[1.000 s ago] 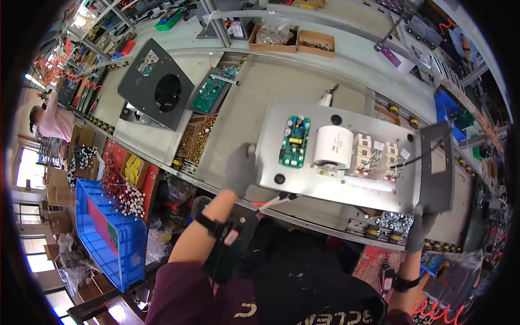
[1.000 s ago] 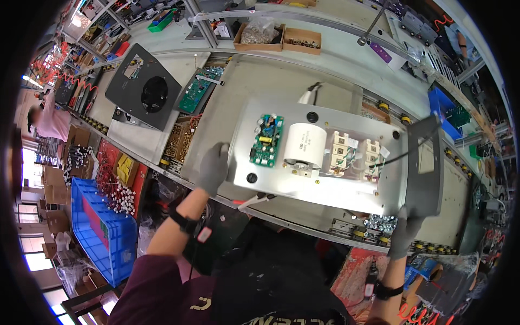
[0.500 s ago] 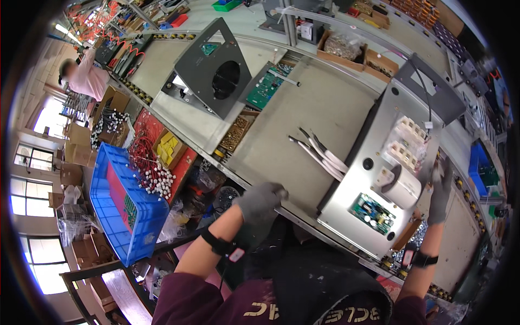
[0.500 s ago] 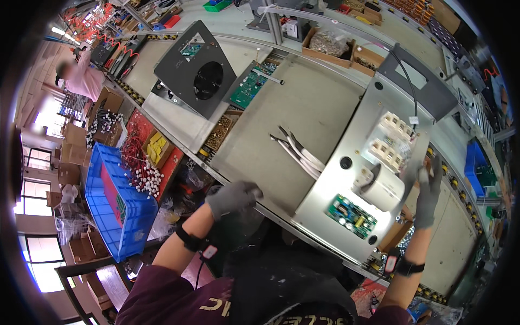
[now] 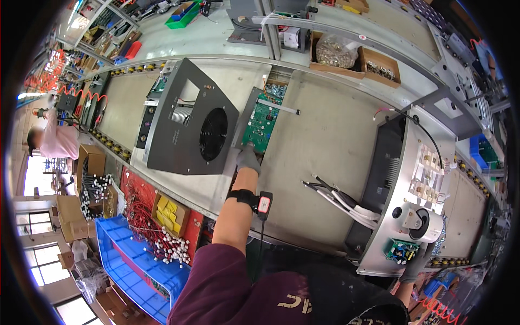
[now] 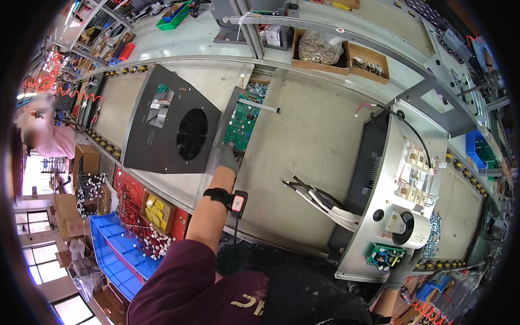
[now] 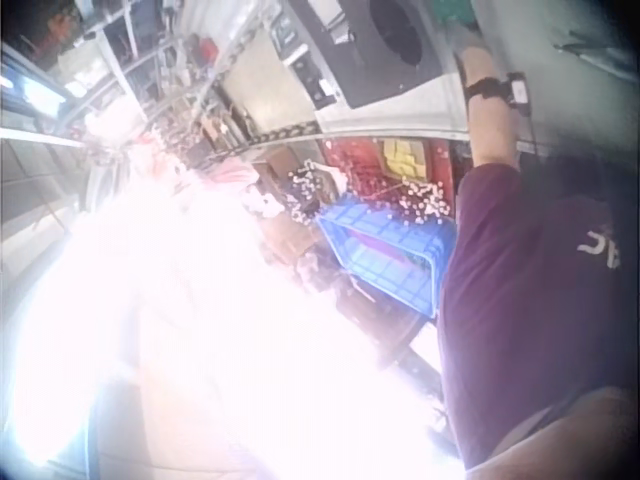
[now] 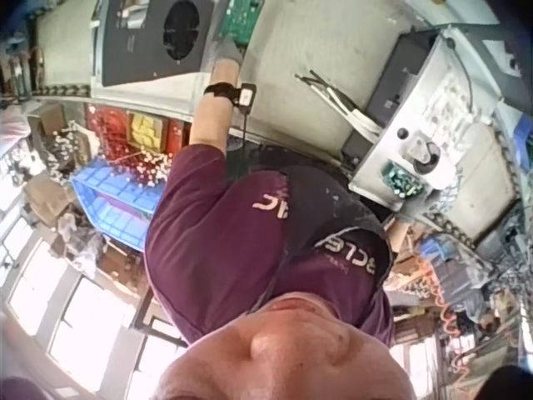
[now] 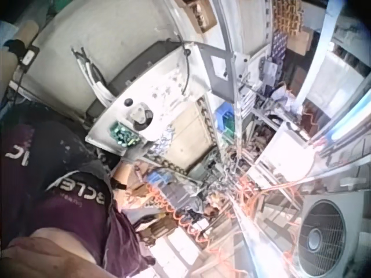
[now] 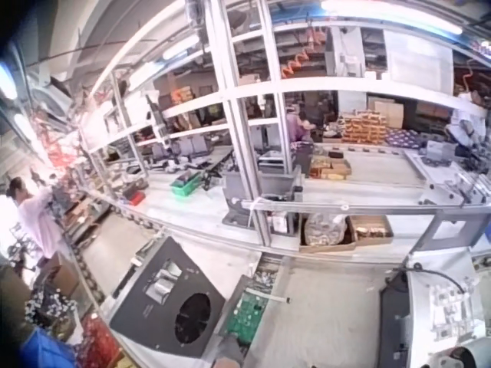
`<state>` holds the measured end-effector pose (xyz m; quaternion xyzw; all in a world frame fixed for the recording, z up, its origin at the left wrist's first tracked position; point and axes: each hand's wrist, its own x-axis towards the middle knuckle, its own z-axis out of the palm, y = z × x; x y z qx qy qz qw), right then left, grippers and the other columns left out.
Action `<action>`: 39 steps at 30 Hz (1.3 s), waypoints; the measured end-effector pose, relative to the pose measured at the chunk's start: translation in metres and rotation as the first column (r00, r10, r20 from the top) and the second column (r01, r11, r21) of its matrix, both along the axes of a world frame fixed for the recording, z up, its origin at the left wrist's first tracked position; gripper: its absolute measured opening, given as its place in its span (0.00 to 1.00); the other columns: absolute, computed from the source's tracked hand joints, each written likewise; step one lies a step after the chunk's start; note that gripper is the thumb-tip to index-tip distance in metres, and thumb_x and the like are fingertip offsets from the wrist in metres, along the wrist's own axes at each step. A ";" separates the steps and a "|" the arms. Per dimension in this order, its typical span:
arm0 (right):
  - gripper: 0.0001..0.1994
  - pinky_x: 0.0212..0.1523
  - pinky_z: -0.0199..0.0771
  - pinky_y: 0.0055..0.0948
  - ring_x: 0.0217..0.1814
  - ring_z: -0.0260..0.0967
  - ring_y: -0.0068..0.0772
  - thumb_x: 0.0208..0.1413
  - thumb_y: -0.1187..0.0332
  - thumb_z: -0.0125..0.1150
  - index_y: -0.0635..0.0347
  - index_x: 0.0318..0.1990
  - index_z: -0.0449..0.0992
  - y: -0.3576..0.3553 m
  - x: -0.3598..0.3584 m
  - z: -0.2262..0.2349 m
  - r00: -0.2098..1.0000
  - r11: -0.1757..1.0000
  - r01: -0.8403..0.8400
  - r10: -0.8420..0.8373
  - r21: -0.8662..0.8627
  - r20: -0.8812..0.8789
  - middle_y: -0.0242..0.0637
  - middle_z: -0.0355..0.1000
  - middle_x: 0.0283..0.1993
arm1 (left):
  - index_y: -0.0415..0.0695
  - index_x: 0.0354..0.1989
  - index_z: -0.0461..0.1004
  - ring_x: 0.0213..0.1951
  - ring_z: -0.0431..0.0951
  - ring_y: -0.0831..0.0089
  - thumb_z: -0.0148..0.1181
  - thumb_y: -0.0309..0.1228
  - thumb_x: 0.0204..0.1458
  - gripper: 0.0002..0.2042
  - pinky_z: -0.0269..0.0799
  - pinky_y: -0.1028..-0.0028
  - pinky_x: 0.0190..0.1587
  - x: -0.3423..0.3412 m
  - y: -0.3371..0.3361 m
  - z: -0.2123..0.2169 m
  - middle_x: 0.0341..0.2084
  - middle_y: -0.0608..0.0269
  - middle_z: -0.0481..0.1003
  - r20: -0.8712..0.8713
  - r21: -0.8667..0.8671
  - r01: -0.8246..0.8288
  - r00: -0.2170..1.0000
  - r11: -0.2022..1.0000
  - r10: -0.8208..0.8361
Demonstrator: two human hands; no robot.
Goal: Assemble internal components and wiring into a solar inverter housing.
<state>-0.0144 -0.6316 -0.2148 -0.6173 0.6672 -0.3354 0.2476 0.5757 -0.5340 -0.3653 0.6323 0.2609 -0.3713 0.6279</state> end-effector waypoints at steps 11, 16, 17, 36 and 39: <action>0.24 0.56 0.60 0.33 0.56 0.60 0.36 0.60 0.60 0.43 0.67 0.59 0.60 0.002 -0.017 -0.010 0.878 0.957 0.197 -0.270 0.215 0.396 0.45 0.61 0.58 | 0.49 0.43 0.67 0.26 0.69 0.81 0.51 0.37 0.58 0.09 0.66 0.79 0.26 -0.007 0.004 0.006 0.29 0.72 0.70 -0.016 0.103 -0.029 0.999 0.994 0.031; 0.22 0.51 0.66 0.32 0.54 0.63 0.35 0.59 0.60 0.41 0.66 0.56 0.63 0.003 -0.037 -0.016 0.945 0.962 0.183 -0.229 0.204 0.232 0.45 0.63 0.52 | 0.44 0.47 0.66 0.31 0.73 0.76 0.53 0.37 0.57 0.14 0.70 0.77 0.29 -0.008 0.006 0.001 0.35 0.66 0.72 0.055 0.053 -0.033 0.998 0.998 0.030; 0.21 0.49 0.68 0.32 0.53 0.64 0.34 0.59 0.61 0.41 0.66 0.54 0.64 0.004 -0.041 -0.018 0.934 0.968 0.168 -0.217 0.185 0.284 0.45 0.63 0.51 | 0.44 0.47 0.66 0.31 0.73 0.76 0.53 0.37 0.57 0.14 0.70 0.77 0.29 -0.008 0.006 0.000 0.35 0.66 0.72 0.057 0.059 -0.045 0.998 0.997 0.042; 0.17 0.51 0.66 0.31 0.51 0.64 0.35 0.59 0.66 0.42 0.67 0.50 0.68 -0.008 -0.065 -0.018 0.942 0.937 0.256 -0.297 0.239 0.156 0.42 0.62 0.51 | 0.36 0.52 0.61 0.34 0.75 0.70 0.52 0.33 0.58 0.18 0.77 0.74 0.34 -0.034 0.000 -0.024 0.43 0.56 0.70 0.433 0.035 -0.116 0.897 0.993 0.089; 0.17 0.52 0.65 0.32 0.52 0.64 0.35 0.59 0.66 0.42 0.68 0.50 0.68 -0.016 -0.066 -0.017 0.947 0.937 0.252 -0.290 0.241 0.135 0.42 0.62 0.51 | 0.37 0.54 0.58 0.33 0.75 0.71 0.52 0.35 0.58 0.20 0.77 0.74 0.33 -0.041 -0.005 -0.020 0.43 0.57 0.69 0.422 0.100 -0.061 0.907 0.993 0.014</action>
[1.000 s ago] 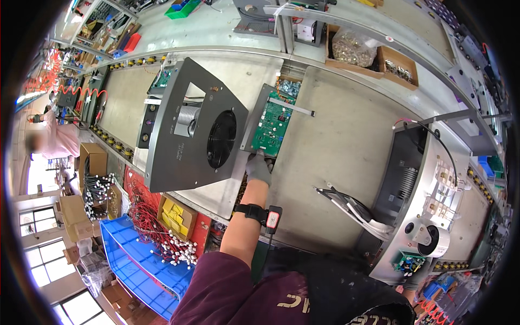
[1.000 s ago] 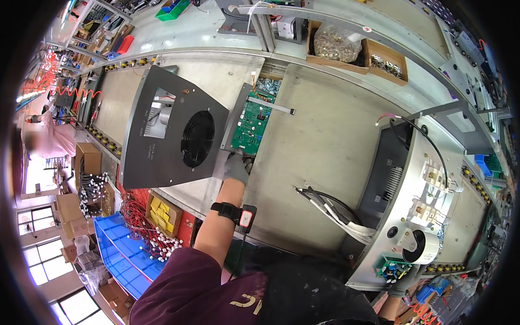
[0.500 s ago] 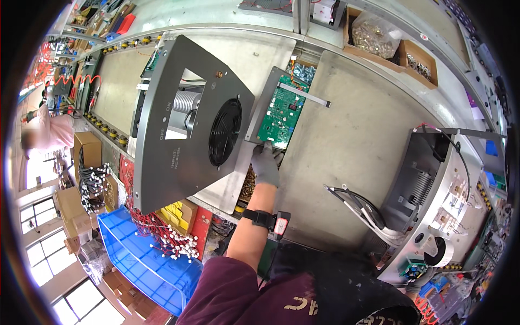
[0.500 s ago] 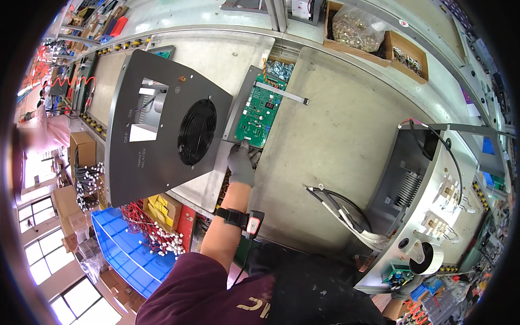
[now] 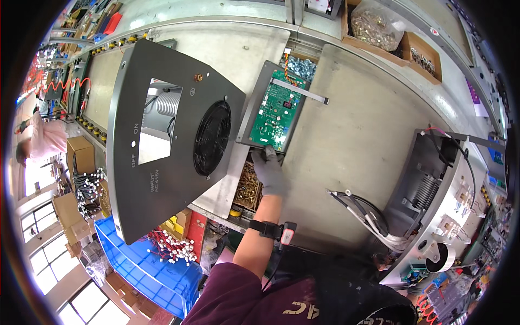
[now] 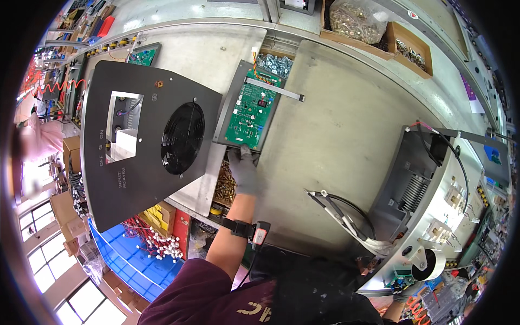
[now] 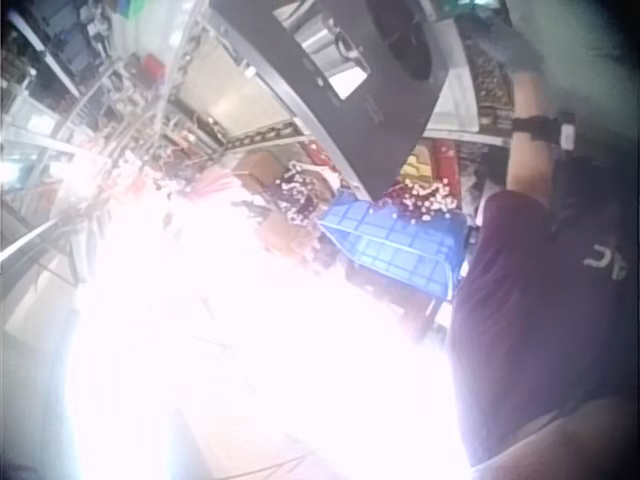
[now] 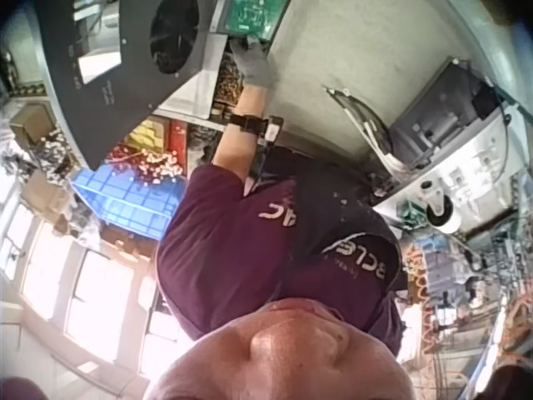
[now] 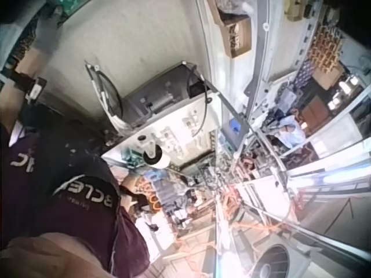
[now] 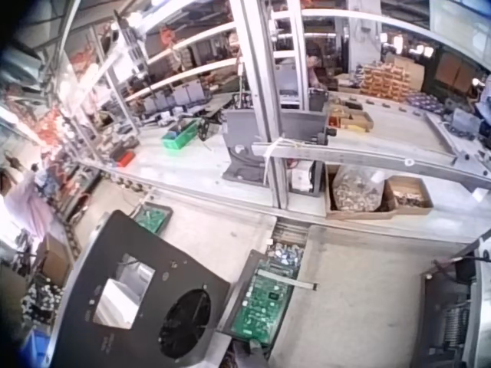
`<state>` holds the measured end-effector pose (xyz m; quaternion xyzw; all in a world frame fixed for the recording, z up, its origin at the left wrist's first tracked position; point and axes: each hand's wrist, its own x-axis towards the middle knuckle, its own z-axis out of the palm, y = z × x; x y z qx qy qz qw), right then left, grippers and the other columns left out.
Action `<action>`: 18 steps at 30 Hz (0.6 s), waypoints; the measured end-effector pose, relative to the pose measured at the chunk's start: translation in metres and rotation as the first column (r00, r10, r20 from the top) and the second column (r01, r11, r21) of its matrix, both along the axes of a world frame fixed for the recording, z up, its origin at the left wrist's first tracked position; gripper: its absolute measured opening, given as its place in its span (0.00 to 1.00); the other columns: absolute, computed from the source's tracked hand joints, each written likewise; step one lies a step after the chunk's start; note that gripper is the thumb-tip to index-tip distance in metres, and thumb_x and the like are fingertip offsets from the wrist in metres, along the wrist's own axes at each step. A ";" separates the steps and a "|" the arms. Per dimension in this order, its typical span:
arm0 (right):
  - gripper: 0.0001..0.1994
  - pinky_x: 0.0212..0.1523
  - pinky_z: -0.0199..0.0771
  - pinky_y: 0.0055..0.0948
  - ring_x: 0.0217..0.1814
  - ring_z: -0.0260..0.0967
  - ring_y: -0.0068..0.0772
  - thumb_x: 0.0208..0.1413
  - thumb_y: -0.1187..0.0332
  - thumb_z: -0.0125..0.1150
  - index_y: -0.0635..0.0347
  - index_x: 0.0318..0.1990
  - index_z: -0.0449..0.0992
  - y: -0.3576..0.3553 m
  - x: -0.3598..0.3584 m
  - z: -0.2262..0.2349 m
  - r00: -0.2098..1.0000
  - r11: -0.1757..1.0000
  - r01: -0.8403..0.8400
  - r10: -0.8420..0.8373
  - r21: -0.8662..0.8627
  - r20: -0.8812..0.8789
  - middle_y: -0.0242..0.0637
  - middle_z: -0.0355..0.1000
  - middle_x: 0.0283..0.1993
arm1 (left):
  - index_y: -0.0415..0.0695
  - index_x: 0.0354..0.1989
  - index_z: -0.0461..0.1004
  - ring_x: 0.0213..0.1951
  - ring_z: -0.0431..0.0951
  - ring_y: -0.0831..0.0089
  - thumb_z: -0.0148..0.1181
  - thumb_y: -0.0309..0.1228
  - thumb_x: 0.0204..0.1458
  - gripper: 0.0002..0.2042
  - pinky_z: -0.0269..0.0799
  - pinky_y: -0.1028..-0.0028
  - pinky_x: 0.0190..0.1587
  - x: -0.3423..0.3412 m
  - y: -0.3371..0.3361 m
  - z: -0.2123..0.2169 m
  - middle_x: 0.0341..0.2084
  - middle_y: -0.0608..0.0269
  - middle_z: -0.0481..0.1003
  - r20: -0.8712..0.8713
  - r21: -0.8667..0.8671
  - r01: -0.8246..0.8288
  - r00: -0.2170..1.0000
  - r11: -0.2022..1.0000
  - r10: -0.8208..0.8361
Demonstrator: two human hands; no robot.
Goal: Assemble internal components and wiring into a solar inverter housing.
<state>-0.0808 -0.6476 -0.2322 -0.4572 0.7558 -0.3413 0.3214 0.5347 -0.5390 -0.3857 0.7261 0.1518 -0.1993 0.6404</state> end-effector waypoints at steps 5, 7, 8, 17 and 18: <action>0.17 0.53 0.64 0.32 0.52 0.63 0.35 0.59 0.66 0.42 0.68 0.50 0.68 -0.013 -0.004 0.001 1.000 1.000 -0.015 0.015 -0.006 -0.016 0.42 0.62 0.52 | 0.39 0.57 0.56 0.29 0.74 0.73 0.53 0.41 0.57 0.25 0.77 0.76 0.26 0.000 -0.007 0.016 0.40 0.57 0.70 -0.223 0.019 -0.062 0.973 0.998 0.065; 0.17 0.53 0.64 0.32 0.53 0.63 0.36 0.59 0.66 0.42 0.68 0.51 0.68 -0.016 -0.007 0.000 0.999 1.000 -0.026 0.026 -0.004 -0.022 0.43 0.62 0.52 | 0.39 0.56 0.57 0.27 0.74 0.74 0.53 0.41 0.57 0.24 0.76 0.78 0.25 0.011 -0.002 0.022 0.38 0.58 0.71 -0.230 -0.071 -0.037 0.973 0.997 0.020; 0.18 0.53 0.64 0.32 0.53 0.63 0.36 0.59 0.66 0.42 0.68 0.51 0.68 -0.016 -0.009 -0.002 1.000 1.000 -0.026 0.026 -0.004 -0.016 0.43 0.62 0.52 | 0.40 0.55 0.58 0.26 0.74 0.74 0.52 0.40 0.57 0.23 0.75 0.79 0.23 0.016 0.000 0.024 0.37 0.59 0.71 -0.240 -0.148 -0.012 0.971 0.989 -0.024; 0.18 0.55 0.62 0.33 0.54 0.62 0.36 0.59 0.66 0.42 0.69 0.52 0.67 0.003 -0.030 -0.006 1.000 1.000 -0.025 0.024 0.015 0.020 0.43 0.62 0.53 | 0.38 0.46 0.63 0.20 0.74 0.76 0.50 0.34 0.58 0.13 0.72 0.80 0.18 0.012 0.009 0.059 0.27 0.60 0.71 0.132 -0.049 0.266 0.957 0.963 -0.258; 0.18 0.55 0.62 0.33 0.54 0.62 0.36 0.59 0.66 0.42 0.69 0.52 0.67 0.006 -0.032 -0.006 0.999 1.000 -0.024 0.024 0.010 0.026 0.43 0.62 0.53 | 0.38 0.46 0.63 0.20 0.74 0.76 0.50 0.34 0.58 0.13 0.72 0.80 0.18 0.006 0.003 0.064 0.27 0.60 0.71 0.159 -0.059 0.283 0.950 0.957 -0.271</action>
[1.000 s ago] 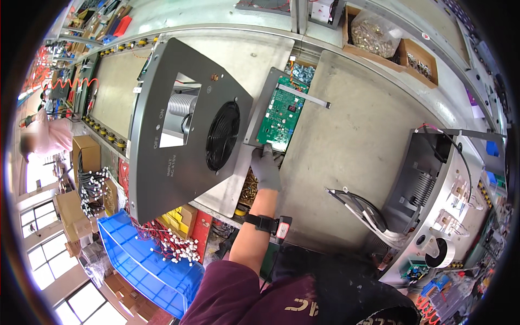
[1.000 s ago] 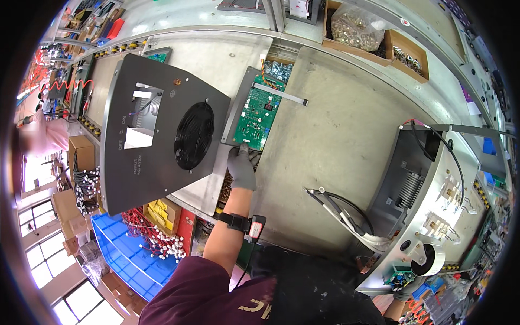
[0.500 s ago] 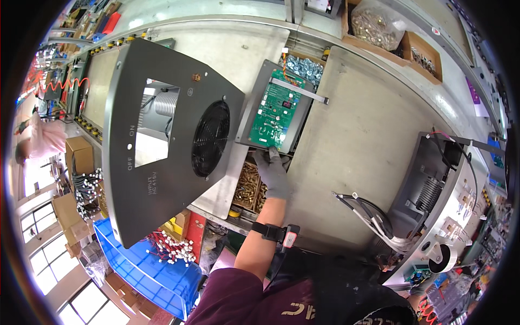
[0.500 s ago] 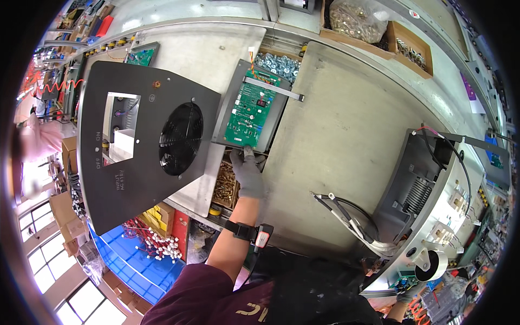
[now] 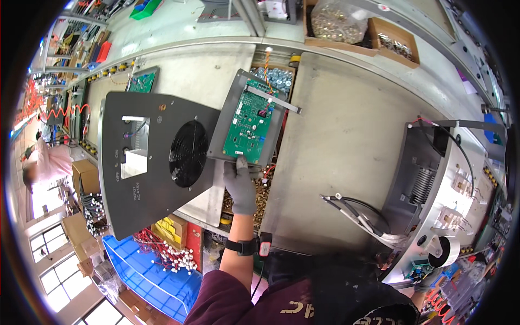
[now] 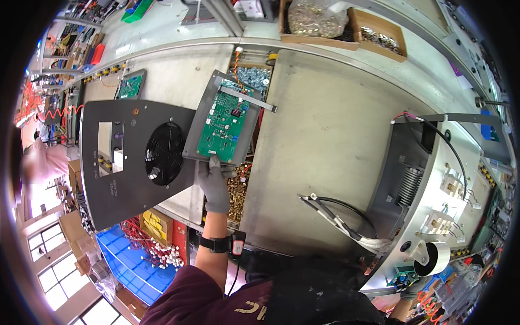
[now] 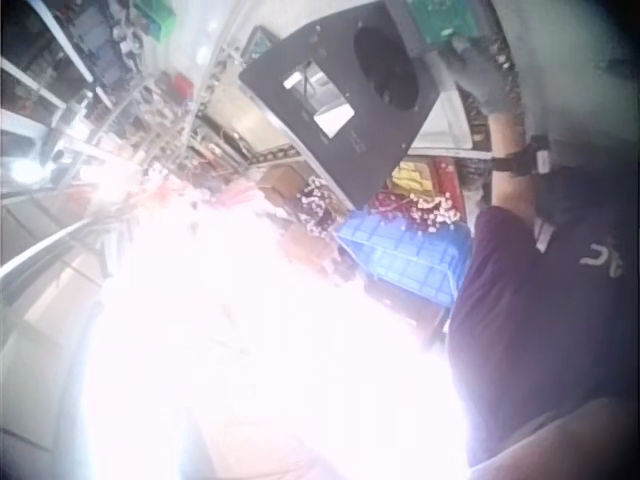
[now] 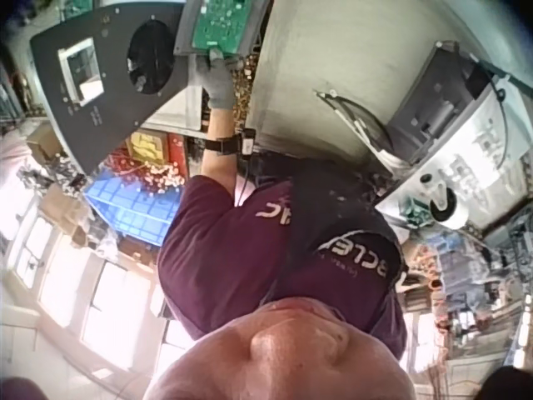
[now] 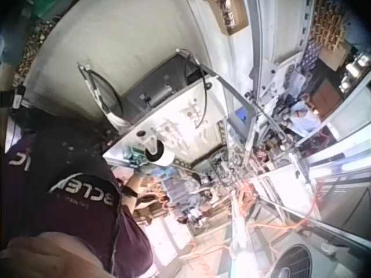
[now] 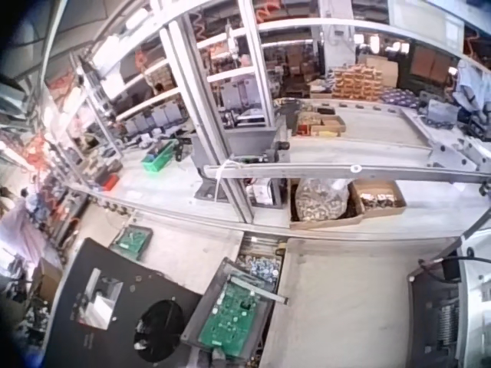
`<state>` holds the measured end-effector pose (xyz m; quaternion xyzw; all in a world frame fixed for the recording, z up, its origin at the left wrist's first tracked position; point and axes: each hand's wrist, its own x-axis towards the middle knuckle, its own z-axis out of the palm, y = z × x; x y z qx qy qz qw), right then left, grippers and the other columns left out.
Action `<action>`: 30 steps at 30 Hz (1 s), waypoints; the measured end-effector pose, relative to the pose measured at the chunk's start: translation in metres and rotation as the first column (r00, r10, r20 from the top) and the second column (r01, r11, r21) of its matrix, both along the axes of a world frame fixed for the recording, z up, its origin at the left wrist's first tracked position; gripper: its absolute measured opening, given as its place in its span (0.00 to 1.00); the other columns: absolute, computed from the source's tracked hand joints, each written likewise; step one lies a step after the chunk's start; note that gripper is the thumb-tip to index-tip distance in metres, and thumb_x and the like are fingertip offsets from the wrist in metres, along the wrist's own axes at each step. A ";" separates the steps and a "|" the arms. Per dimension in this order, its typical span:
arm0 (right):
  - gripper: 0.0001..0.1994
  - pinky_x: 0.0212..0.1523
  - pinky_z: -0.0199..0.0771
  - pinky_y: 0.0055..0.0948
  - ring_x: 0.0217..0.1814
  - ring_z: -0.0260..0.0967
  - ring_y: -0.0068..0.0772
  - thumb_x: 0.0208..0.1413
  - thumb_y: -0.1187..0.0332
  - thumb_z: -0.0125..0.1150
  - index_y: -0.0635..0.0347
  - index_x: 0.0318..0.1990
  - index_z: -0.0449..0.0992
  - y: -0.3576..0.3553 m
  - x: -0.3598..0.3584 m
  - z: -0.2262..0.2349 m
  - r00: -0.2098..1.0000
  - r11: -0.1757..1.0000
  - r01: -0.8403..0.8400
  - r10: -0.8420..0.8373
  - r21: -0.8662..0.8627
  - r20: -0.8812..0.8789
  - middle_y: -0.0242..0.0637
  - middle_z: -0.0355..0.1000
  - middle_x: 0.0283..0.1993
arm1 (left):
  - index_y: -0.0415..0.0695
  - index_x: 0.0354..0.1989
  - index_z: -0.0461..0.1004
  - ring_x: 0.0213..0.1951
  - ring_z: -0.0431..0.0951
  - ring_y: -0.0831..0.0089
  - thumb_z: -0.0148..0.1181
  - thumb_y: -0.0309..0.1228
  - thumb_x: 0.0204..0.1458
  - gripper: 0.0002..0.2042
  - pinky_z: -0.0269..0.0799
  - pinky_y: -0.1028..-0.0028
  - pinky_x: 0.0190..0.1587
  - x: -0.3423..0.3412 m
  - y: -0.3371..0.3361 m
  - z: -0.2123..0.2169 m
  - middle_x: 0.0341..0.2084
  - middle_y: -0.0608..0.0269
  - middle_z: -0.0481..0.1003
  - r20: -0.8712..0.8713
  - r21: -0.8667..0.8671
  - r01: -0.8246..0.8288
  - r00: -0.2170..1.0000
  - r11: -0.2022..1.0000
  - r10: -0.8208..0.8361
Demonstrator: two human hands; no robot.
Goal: Assemble internal components and wiring into a solar inverter housing.
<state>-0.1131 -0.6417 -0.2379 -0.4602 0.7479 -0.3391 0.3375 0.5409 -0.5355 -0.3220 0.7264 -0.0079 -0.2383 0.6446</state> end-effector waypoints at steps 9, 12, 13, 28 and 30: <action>0.19 0.56 0.60 0.34 0.55 0.61 0.40 0.59 0.65 0.42 0.70 0.51 0.68 0.005 -0.010 -0.010 0.965 0.963 -0.253 0.245 -0.096 -0.092 0.46 0.63 0.53 | 0.36 0.48 0.63 0.26 0.75 0.73 0.48 0.36 0.60 0.15 0.76 0.77 0.26 -0.063 -0.083 -0.016 0.32 0.60 0.72 -0.351 -0.250 0.004 0.932 0.968 -0.094; 0.18 0.55 0.60 0.32 0.55 0.62 0.37 0.58 0.68 0.43 0.70 0.52 0.67 0.003 0.002 -0.011 0.847 0.932 -0.353 0.283 -0.079 -0.449 0.44 0.64 0.53 | 0.37 0.49 0.62 0.30 0.74 0.69 0.50 0.37 0.58 0.17 0.76 0.72 0.30 -0.079 -0.094 -0.023 0.34 0.58 0.70 -0.395 -0.303 0.079 0.896 0.950 -0.201; 0.18 0.55 0.59 0.31 0.55 0.61 0.37 0.57 0.69 0.44 0.69 0.52 0.67 0.003 0.007 -0.010 0.907 0.947 -0.298 0.242 -0.120 -0.345 0.44 0.64 0.54 | 0.35 0.49 0.62 0.30 0.75 0.67 0.51 0.40 0.58 0.20 0.77 0.72 0.31 -0.081 -0.095 -0.023 0.33 0.56 0.70 -0.434 -0.231 0.143 0.870 0.962 -0.234; 0.26 0.56 0.59 0.28 0.57 0.60 0.30 0.58 0.61 0.48 0.66 0.61 0.57 -0.008 0.058 0.062 0.613 0.931 -0.339 0.325 -0.131 0.720 0.43 0.62 0.58 | 0.35 0.46 0.68 0.29 0.75 0.72 0.51 0.35 0.57 0.16 0.76 0.73 0.30 -0.225 0.037 0.046 0.29 0.59 0.72 -0.325 0.068 0.478 0.841 0.876 -0.433; 0.27 0.52 0.63 0.28 0.53 0.62 0.28 0.58 0.57 0.48 0.65 0.61 0.59 -0.010 0.022 0.052 0.581 0.917 -0.394 0.301 -0.062 0.756 0.41 0.65 0.54 | 0.35 0.47 0.68 0.31 0.75 0.72 0.50 0.35 0.57 0.16 0.76 0.73 0.33 -0.270 0.045 0.053 0.31 0.58 0.73 -0.349 0.035 0.557 0.785 0.830 -0.513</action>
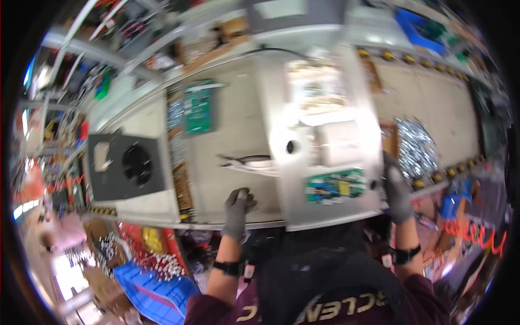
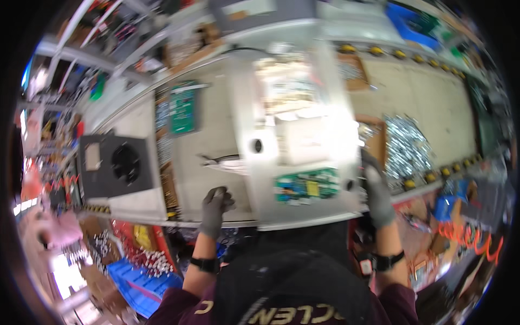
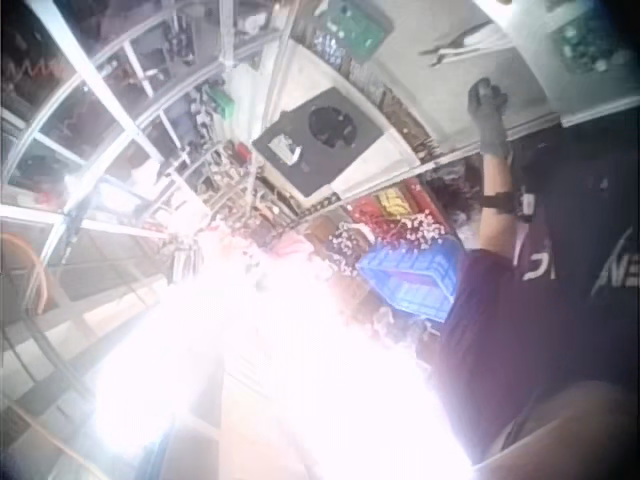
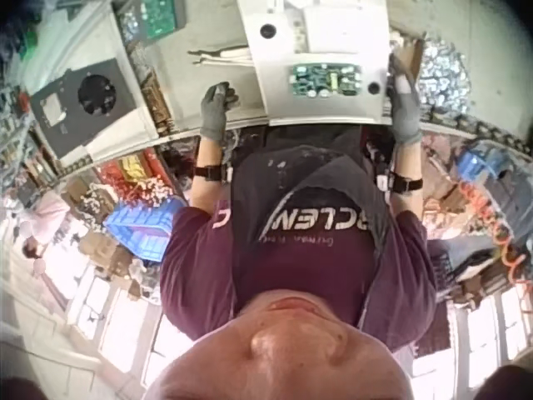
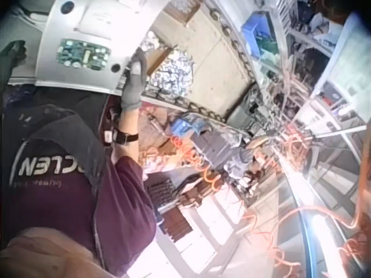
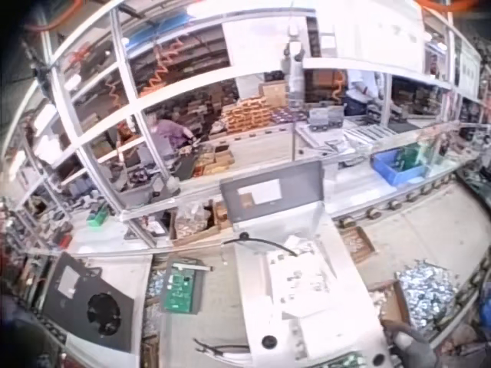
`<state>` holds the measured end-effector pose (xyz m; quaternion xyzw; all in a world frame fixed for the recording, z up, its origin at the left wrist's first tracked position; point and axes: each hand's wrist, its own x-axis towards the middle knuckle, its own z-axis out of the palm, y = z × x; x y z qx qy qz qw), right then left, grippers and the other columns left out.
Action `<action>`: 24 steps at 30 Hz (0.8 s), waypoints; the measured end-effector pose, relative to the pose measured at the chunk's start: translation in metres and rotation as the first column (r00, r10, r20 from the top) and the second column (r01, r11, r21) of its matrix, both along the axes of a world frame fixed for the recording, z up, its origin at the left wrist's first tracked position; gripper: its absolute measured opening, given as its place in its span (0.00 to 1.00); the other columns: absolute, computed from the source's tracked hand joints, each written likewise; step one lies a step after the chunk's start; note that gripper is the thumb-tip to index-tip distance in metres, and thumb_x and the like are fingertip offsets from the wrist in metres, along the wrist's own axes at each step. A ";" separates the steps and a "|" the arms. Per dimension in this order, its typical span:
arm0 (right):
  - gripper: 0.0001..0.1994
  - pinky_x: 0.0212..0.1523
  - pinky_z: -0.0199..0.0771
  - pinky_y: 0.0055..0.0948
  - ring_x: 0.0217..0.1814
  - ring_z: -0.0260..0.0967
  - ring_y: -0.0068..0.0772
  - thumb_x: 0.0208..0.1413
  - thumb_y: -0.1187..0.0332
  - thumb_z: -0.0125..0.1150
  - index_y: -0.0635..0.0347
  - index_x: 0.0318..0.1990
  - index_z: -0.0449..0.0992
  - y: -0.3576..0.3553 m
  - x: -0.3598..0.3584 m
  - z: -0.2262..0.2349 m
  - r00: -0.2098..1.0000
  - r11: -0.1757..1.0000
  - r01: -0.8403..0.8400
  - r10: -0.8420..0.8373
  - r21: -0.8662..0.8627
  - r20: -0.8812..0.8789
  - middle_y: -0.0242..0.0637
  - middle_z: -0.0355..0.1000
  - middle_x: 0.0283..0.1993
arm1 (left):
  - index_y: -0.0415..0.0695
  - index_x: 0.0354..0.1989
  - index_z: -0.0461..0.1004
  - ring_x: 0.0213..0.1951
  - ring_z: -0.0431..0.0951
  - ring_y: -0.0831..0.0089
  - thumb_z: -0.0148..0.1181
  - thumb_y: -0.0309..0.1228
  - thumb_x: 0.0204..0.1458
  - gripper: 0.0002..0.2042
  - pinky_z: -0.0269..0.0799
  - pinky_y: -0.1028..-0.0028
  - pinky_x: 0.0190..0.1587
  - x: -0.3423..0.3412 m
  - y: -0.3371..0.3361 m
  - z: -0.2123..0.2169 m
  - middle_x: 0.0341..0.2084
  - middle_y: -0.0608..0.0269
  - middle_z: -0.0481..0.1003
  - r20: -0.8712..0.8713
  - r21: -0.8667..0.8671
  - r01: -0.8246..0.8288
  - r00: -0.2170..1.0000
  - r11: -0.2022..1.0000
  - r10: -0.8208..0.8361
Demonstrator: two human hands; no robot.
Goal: Assemble internal components and wiring into a solar inverter housing.
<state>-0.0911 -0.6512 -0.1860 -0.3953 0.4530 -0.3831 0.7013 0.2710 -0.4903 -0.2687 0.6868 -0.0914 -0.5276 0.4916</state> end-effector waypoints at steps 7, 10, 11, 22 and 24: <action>0.16 0.41 0.70 0.29 0.41 0.71 0.31 0.55 0.63 0.55 0.62 0.48 0.72 -0.039 -0.112 -0.123 0.714 1.000 0.017 -0.009 0.006 -0.700 0.41 0.73 0.41 | 0.36 0.44 0.70 0.29 0.73 0.80 0.46 0.34 0.59 0.14 0.69 0.81 0.29 -0.085 0.006 0.011 0.28 0.64 0.73 0.187 0.025 0.110 0.976 0.994 -0.112; 0.14 0.43 0.70 0.37 0.43 0.72 0.43 0.54 0.65 0.55 0.59 0.47 0.73 -0.083 -0.114 -0.161 0.620 0.952 -0.197 -0.065 -0.235 -0.782 0.44 0.72 0.44 | 0.35 0.44 0.70 0.30 0.73 0.81 0.44 0.32 0.58 0.14 0.67 0.81 0.30 -0.105 0.011 0.016 0.29 0.64 0.74 0.405 -0.022 0.143 0.906 0.989 -0.122; 0.13 0.44 0.70 0.40 0.44 0.70 0.46 0.51 0.67 0.55 0.57 0.45 0.73 -0.098 -0.109 -0.170 0.460 0.915 -0.324 -0.069 -0.240 -0.885 0.45 0.71 0.46 | 0.35 0.44 0.70 0.31 0.73 0.80 0.44 0.31 0.56 0.14 0.67 0.81 0.31 -0.110 0.014 0.020 0.30 0.63 0.75 0.386 -0.005 0.133 0.914 0.991 -0.121; 0.21 0.48 0.69 0.37 0.50 0.69 0.49 0.46 0.64 0.57 0.51 0.51 0.69 -0.157 -0.101 -0.203 0.297 0.889 -0.455 0.096 -0.053 -0.950 0.45 0.72 0.47 | 0.34 0.47 0.69 0.35 0.76 0.76 0.47 0.32 0.57 0.15 0.76 0.78 0.32 -0.129 0.019 0.059 0.35 0.58 0.74 0.235 0.089 -0.066 0.971 0.994 0.043; 0.19 0.26 0.67 0.22 0.26 0.65 0.22 0.53 0.66 0.51 0.56 0.53 0.69 -0.149 -0.105 -0.180 0.810 0.994 -0.106 0.095 0.015 -0.578 0.29 0.69 0.31 | 0.34 0.46 0.70 0.35 0.75 0.75 0.48 0.31 0.57 0.14 0.75 0.77 0.32 -0.126 0.020 0.056 0.34 0.59 0.74 0.278 0.078 -0.074 0.959 0.994 0.049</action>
